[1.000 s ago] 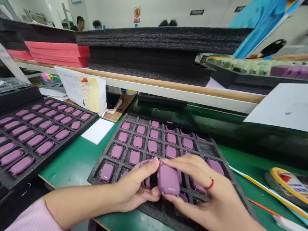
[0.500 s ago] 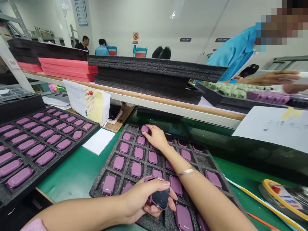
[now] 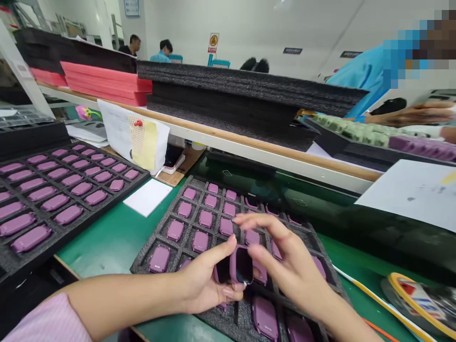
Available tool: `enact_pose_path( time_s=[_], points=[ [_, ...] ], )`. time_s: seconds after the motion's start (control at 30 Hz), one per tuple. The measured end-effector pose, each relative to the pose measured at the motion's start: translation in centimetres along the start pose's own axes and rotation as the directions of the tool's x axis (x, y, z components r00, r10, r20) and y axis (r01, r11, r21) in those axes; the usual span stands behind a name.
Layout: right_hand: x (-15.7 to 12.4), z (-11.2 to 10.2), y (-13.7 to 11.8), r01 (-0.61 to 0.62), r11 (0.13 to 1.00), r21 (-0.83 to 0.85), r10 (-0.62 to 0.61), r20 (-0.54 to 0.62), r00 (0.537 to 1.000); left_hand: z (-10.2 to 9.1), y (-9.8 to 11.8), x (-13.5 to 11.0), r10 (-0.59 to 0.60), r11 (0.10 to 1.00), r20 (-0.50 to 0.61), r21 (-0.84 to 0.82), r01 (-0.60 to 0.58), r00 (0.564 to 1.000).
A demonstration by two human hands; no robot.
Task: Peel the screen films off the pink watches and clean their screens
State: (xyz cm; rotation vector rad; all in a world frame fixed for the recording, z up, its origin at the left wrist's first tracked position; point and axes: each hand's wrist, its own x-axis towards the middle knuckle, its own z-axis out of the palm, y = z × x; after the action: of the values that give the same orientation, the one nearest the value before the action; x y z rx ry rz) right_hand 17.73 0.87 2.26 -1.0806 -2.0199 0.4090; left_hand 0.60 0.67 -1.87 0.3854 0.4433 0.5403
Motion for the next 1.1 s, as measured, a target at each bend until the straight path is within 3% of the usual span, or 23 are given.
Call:
enact_pose_path(
  time_s=[0.1, 0.2, 0.37, 0.47, 0.53, 0.63, 0.7, 0.77, 0.9, 0.97, 1.03, 1.1],
  points=[
    [-2.8, -0.5, -1.8, 0.128, 0.989, -0.072, -0.127, 0.017, 0.992, 0.1, 0.1, 0.0, -0.004, 1.0, 0.046, 0.014, 0.004, 0.999],
    [-3.6, 0.2, -1.8, 0.151, 0.979, -0.137, -0.153, -0.002, 0.988, 0.2, 0.3, -0.1, 0.001, 1.0, 0.046, 0.009, -0.001, 0.999],
    [-3.3, 1.0, -1.9, 0.111, 0.991, -0.075, -0.117, -0.086, 0.989, 0.3, 0.6, -0.1, 0.015, 0.998, 0.063, -0.066, -0.011, 0.998],
    [-3.1, 0.6, -2.1, 0.032, 0.999, 0.02, -0.027, -0.196, 0.98, 0.2, 0.7, 0.0, 0.027, 0.999, 0.07, -0.035, -0.025, 0.997],
    [-3.2, 0.3, -2.0, -0.043, 0.99, 0.131, 0.084, -0.322, 0.943, 0.2, 0.8, 0.0, 0.025, 1.0, 0.068, 0.004, -0.025, 0.997],
    [-3.4, -0.1, -1.3, -0.112, 0.925, 0.363, 0.289, -0.481, 0.827, 0.2, 0.9, -0.1, 0.007, 1.0, 0.072, 0.022, -0.009, 0.997],
    [-3.6, -0.1, -0.8, -0.13, 0.863, 0.488, 0.399, -0.502, 0.767, 0.3, 0.9, -0.2, 0.004, 1.0, 0.082, 0.022, -0.006, 0.997],
    [-3.5, 0.1, -0.5, -0.149, 0.824, 0.547, 0.45, -0.473, 0.758, 0.3, 1.0, -0.3, 0.01, 0.999, 0.081, 0.03, -0.012, 0.997],
    [-3.4, 0.4, -0.3, -0.159, 0.815, 0.557, 0.437, -0.412, 0.8, 0.4, 1.1, -0.3, 0.009, 0.999, 0.087, 0.051, -0.014, 0.996],
    [-3.6, 0.4, -0.4, -0.16, 0.845, 0.51, 0.418, -0.443, 0.793, 0.4, 1.1, -0.3, 0.008, 0.998, 0.098, 0.057, -0.014, 0.995],
    [-3.9, 0.3, -0.5, -0.146, 0.909, 0.391, 0.351, -0.526, 0.775, 0.4, 1.0, -0.4, 0.006, 0.998, 0.103, 0.063, -0.012, 0.995],
    [-4.3, 0.0, -0.6, -0.104, 0.976, 0.192, 0.199, -0.587, 0.785, 0.5, 1.0, -0.5, 0.0, 0.997, 0.106, 0.071, -0.008, 0.994]
  ],
)
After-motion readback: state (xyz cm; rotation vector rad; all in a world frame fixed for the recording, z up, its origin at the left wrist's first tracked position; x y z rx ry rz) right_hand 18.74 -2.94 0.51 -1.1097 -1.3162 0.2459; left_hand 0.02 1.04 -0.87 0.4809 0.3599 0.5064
